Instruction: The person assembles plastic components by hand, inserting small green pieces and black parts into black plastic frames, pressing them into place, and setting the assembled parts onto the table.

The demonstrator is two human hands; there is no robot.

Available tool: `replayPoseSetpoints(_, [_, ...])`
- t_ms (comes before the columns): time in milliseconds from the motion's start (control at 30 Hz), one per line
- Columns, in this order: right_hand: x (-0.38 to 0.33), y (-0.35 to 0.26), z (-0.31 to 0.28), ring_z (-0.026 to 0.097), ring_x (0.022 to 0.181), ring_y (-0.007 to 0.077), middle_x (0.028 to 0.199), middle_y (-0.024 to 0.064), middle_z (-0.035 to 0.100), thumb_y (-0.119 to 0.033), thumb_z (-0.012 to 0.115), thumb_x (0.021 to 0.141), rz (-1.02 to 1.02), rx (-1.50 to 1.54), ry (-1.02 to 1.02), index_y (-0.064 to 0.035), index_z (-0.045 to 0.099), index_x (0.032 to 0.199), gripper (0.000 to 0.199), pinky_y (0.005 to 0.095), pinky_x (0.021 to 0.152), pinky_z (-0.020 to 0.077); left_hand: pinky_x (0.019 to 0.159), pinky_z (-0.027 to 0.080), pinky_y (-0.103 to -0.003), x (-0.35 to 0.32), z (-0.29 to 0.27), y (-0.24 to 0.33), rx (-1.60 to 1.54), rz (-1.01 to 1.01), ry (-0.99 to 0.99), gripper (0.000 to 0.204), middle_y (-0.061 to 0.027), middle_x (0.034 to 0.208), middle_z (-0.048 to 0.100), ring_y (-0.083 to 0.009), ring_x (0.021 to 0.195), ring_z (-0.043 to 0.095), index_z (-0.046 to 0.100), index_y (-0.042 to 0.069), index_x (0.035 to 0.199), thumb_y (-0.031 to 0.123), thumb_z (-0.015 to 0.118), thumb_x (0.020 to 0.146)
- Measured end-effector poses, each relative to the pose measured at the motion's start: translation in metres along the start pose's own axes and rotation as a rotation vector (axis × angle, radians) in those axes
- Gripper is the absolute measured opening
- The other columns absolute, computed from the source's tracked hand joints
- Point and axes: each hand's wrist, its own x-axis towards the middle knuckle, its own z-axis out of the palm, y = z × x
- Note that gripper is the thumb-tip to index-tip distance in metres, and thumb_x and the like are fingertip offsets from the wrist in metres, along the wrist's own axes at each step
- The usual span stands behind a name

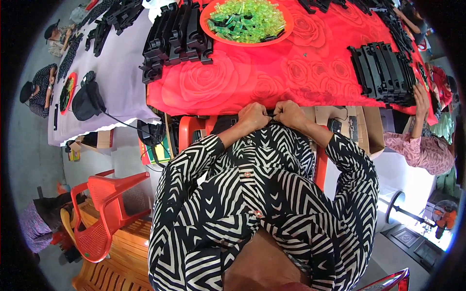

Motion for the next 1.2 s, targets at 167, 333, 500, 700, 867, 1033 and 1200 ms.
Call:
replayPoseSetpoints(167, [0.001,0.000,0.004,0.061,0.080,0.0231,0.075,0.0056,0.063,-0.019,0.064,0.065,0.036,-0.020,0.016,-0.0115,0.062,0.072,0.011,0.0459,0.075,0.0416,0.067,0.047,-0.038,0.003,0.002,-0.001,0.051,-0.003,0.006,0.023,-0.0151,0.077,0.063,-0.0287,0.078,0.061,0.067,0.009,0.075,0.029,0.066,0.065])
replayPoseSetpoints(333, [0.003,-0.002,0.008,0.061,0.079,0.0233,0.075,0.0054,0.063,-0.019,0.064,0.065,0.026,-0.063,0.095,-0.0116,0.061,0.073,0.011,0.0453,0.075,0.0418,0.070,0.047,-0.039,0.007,0.001,-0.004,0.046,-0.025,0.018,0.026,-0.0181,0.080,0.062,-0.0296,0.083,0.061,0.064,0.006,0.080,0.027,0.068,0.065])
replayPoseSetpoints(500, [0.008,0.004,0.000,0.061,0.075,0.0242,0.074,0.0098,0.062,-0.018,0.065,0.065,-0.060,-0.045,-0.015,-0.0076,0.061,0.074,0.014,0.0384,0.067,0.0447,0.068,0.046,-0.037,0.017,0.003,-0.023,-0.086,0.090,-0.087,0.025,-0.0168,0.077,0.062,-0.0281,0.078,0.061,0.063,0.003,0.081,0.022,0.067,0.066])
replayPoseSetpoints(700, [0.016,0.014,-0.003,0.060,0.069,0.0263,0.071,0.0145,0.061,-0.018,0.065,0.065,-0.200,0.010,-0.050,-0.0033,0.062,0.074,0.017,0.0346,0.062,0.0457,0.063,0.045,-0.033,0.039,0.016,-0.050,-0.320,0.128,-0.220,0.020,-0.0130,0.072,0.062,-0.0209,0.069,0.060,0.063,0.003,0.079,0.018,0.066,0.066])
replayPoseSetpoints(867, [0.014,0.012,-0.001,0.060,0.070,0.0261,0.072,0.0146,0.061,-0.018,0.065,0.065,-0.153,0.040,-0.060,-0.0035,0.062,0.075,0.018,0.0349,0.063,0.0456,0.061,0.045,-0.032,0.036,0.015,-0.046,-0.336,0.093,-0.210,0.019,-0.0118,0.068,0.062,-0.0206,0.066,0.060,0.064,0.004,0.075,0.019,0.067,0.065])
replayPoseSetpoints(1033, [0.013,0.015,0.003,0.060,0.074,0.0261,0.075,0.0135,0.061,-0.020,0.066,0.065,-0.085,0.004,-0.041,-0.0064,0.062,0.077,0.019,0.0367,0.065,0.0454,0.061,0.045,-0.034,0.022,0.004,-0.026,-0.165,0.021,-0.141,0.021,-0.0117,0.066,0.061,-0.0233,0.068,0.061,0.063,0.006,0.069,0.026,0.069,0.063])
replayPoseSetpoints(1200, [0.010,0.013,0.003,0.060,0.076,0.0274,0.075,0.0138,0.061,-0.020,0.063,0.066,-0.112,-0.013,-0.023,-0.0065,0.061,0.076,0.017,0.0378,0.065,0.0458,0.061,0.045,-0.035,0.016,-0.001,-0.015,-0.121,0.004,-0.125,0.028,-0.0115,0.066,0.061,-0.0239,0.068,0.061,0.062,0.006,0.066,0.033,0.070,0.061])
